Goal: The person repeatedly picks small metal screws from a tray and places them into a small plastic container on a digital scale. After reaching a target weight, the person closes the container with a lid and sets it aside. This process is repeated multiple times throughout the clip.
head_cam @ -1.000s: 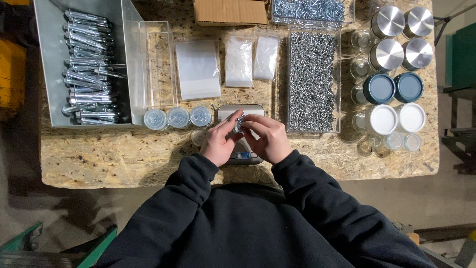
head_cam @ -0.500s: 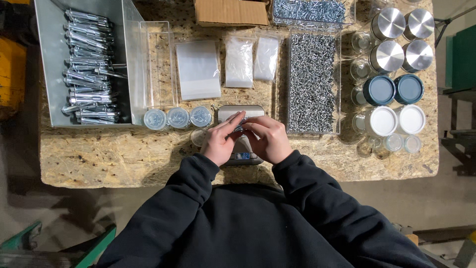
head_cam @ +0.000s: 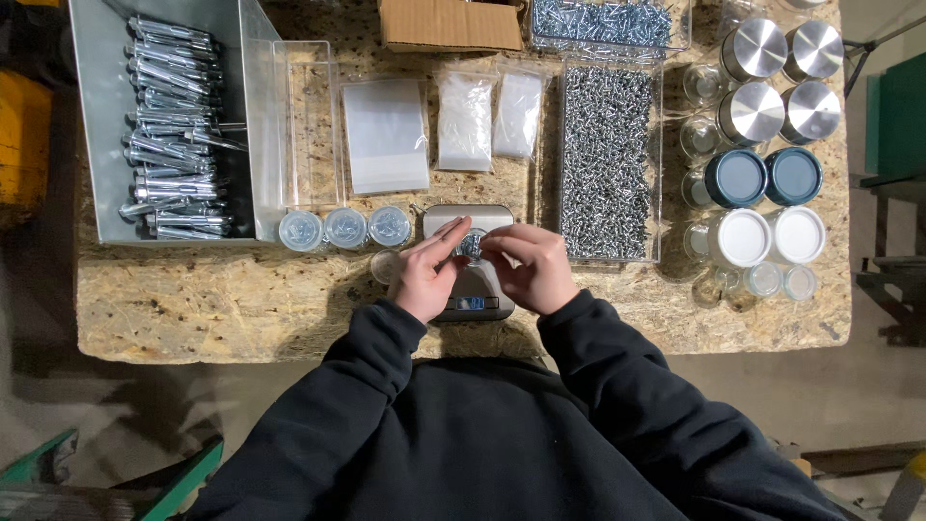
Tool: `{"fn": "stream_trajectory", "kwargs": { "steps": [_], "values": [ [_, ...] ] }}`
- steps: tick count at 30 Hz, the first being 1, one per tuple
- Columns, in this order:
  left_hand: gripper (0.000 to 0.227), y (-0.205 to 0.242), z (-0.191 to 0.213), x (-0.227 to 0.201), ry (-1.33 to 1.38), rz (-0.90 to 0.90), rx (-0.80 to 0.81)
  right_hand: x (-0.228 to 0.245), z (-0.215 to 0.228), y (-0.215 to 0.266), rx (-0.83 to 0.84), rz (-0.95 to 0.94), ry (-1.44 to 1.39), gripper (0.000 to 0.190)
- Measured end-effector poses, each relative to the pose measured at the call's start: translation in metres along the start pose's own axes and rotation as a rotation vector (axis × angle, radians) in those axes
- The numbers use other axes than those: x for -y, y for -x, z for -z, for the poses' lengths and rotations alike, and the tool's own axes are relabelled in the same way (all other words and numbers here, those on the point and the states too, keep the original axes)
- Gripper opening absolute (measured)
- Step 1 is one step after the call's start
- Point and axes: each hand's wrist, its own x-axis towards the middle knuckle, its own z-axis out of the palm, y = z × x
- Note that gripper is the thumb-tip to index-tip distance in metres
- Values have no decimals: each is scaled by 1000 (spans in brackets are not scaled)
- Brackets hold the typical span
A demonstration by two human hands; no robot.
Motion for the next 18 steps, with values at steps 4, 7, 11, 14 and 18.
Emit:
{"fn": "stream_trajectory", "kwargs": {
  "steps": [4,7,11,14,18],
  "values": [
    [44,4,10,-21,9,82,-4,-17,11,-12,-21,-96,-57,15],
    [42,20,18,-16,-113,-16,-63,-28,13,-44,48,-76,-36,17],
    [30,47,21,-3,-182,120,-120,-60,-28,-92,465,-196,169,20],
    [28,58,26,-2,-231,117,-183,-83,-79,-112,687,-290,383,26],
    [26,65,35,-13,-247,157,-184,-80,-113,-121,802,-268,530,33]
  ]
}}
